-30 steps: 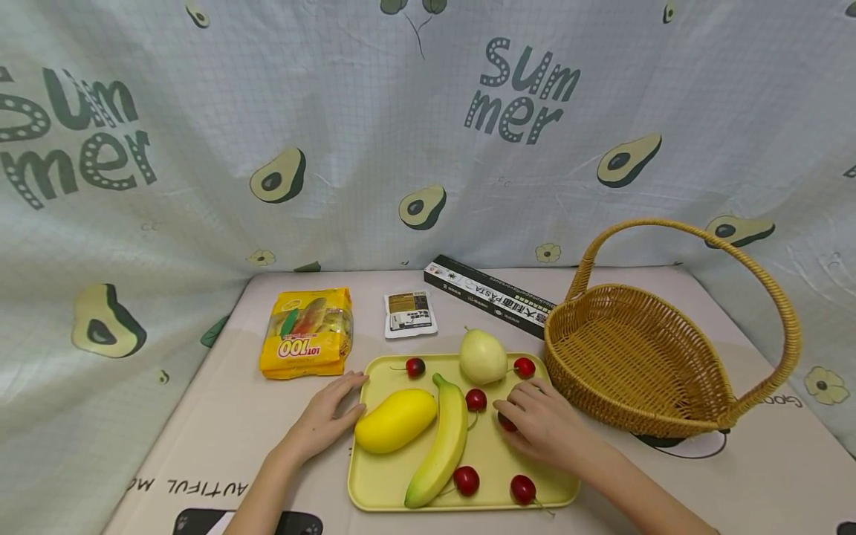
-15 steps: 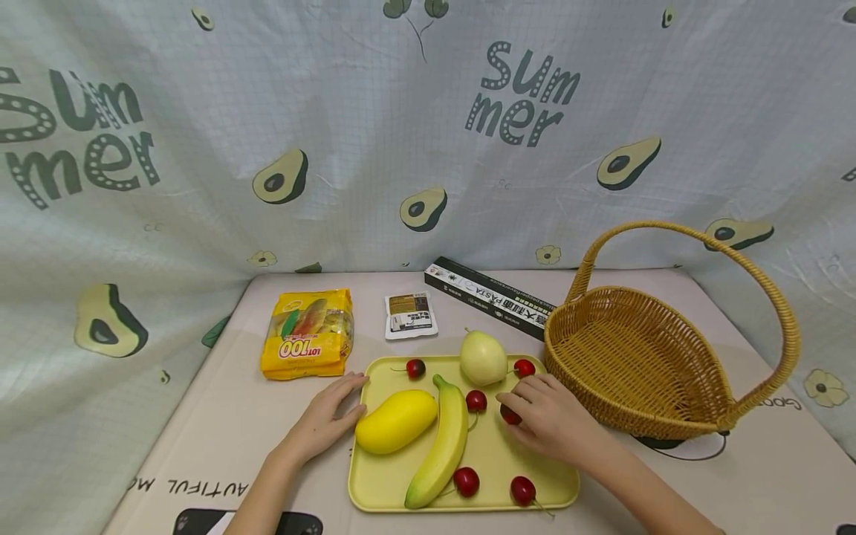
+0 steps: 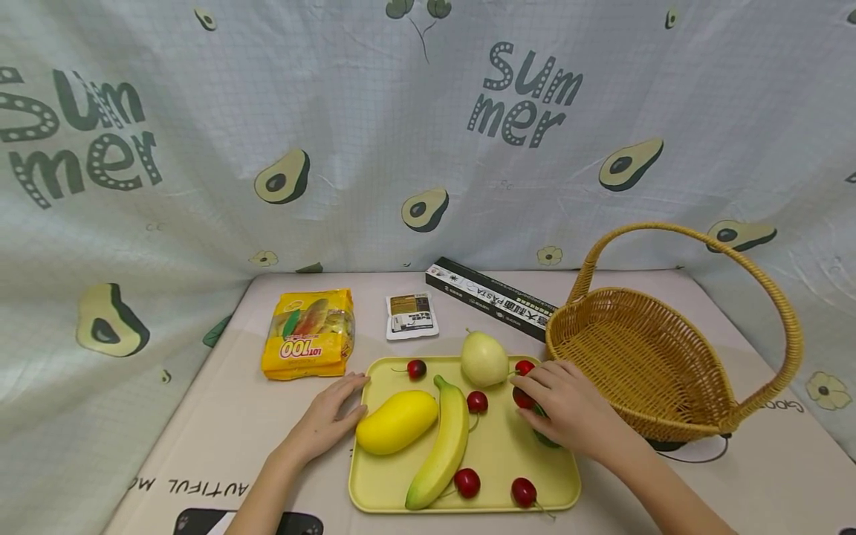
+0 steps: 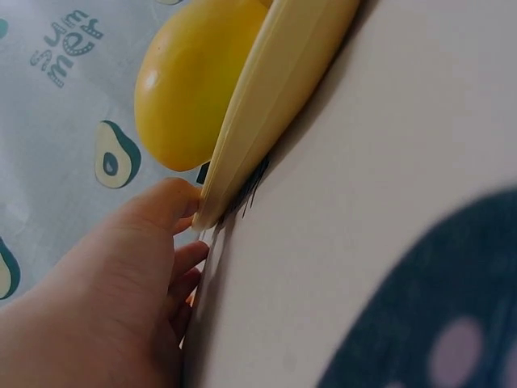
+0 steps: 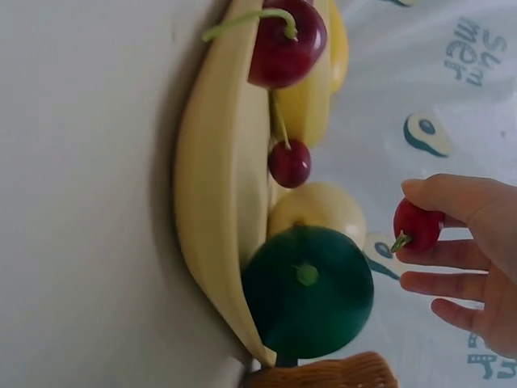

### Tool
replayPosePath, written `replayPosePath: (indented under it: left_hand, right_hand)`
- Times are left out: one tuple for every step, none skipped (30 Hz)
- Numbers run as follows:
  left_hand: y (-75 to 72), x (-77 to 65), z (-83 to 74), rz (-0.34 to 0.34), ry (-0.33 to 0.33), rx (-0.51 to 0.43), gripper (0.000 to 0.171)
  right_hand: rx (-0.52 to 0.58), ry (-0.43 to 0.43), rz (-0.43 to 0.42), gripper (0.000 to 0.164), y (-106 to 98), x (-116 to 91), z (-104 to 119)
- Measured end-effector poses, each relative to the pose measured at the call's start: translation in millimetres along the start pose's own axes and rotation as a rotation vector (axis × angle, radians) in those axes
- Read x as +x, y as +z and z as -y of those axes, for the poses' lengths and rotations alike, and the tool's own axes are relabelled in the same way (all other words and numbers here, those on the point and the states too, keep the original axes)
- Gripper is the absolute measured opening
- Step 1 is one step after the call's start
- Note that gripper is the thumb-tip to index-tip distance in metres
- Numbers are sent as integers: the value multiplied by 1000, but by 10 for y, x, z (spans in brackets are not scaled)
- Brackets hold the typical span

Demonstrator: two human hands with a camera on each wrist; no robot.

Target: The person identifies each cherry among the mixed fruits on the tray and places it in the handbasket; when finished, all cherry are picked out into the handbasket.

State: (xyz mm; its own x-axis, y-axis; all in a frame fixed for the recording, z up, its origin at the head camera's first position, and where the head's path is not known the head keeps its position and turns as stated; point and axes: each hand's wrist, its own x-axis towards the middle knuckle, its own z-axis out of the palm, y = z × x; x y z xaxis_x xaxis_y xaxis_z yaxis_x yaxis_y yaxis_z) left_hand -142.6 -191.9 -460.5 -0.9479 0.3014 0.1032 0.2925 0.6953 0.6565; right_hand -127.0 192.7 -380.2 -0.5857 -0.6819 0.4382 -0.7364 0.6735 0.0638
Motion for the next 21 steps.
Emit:
replayPosePath:
  left_hand:
    - [4, -2, 1, -4, 7, 13, 49]
    - [7, -4, 2, -10, 17, 31, 49]
    - [10, -6, 1, -16, 25, 47, 49]
    - [13, -7, 2, -21, 32, 64, 49]
    - [18, -7, 2, -25, 37, 81, 50]
    - [21, -7, 1, -29, 42, 100, 50]
    - [27, -7, 1, -32, 47, 119, 50]
    - [32, -4, 1, -35, 51, 134, 50]
    - [37, -3, -1, -36, 55, 144, 50]
    - [44, -1, -3, -37, 60, 154, 50]
    - [51, 1, -4, -38, 65, 164, 49]
    - [58, 2, -3, -39, 72, 175, 49]
    - [66, 2, -2, -41, 77, 180, 49]
    - [73, 2, -2, -44, 81, 182, 49]
    - [79, 2, -3, -48, 84, 183, 49]
    - [85, 2, -3, -53, 85, 184, 49]
    - [91, 2, -2, -58, 90, 190, 49]
    - [97, 2, -5, -61, 95, 197, 49]
    - [102, 2, -10, -63, 98, 203, 49]
    - [106, 3, -15, -65, 104, 208, 49]
    - [111, 4, -19, -65, 108, 214, 49]
  right_hand:
    - [-5, 3, -4, 40, -12, -2, -12]
    - [-9, 5, -8, 43, -24, -4, -24]
    - [-12, 7, -12, 47, -35, -8, -37]
    - [-13, 9, -20, 47, -47, -11, -49]
    - [-16, 13, -28, 43, -56, -14, -62]
    - [-20, 17, -36, 39, -65, -18, -77]
    - [-23, 21, -43, 36, -74, -23, -92]
    - [-29, 27, -47, 37, -83, -27, -108]
    - [-30, 35, -53, 39, -93, -32, -124]
    - [-32, 44, -59, 43, -103, -37, -140]
    - [-38, 55, -60, 44, -112, -43, -157]
    - [-42, 64, -62, 45, -122, -50, -174]
    - [-47, 73, -62, 46, -133, -57, -191]
    - [-49, 82, -63, 46, -145, -64, -206]
    - [-49, 91, -65, 46, -158, -71, -222]
    - [-54, 98, -65, 45, -170, -77, -237]
    - [-58, 105, -66, 45, -182, -83, -253]
    - [-61, 112, -67, 45, -194, -88, -269]
    - [-67, 121, -66, 44, -204, -91, -284]
    - [-69, 129, -68, 43, -213, -94, -299]
    - [-72, 138, -66, 42, -218, -96, -316]
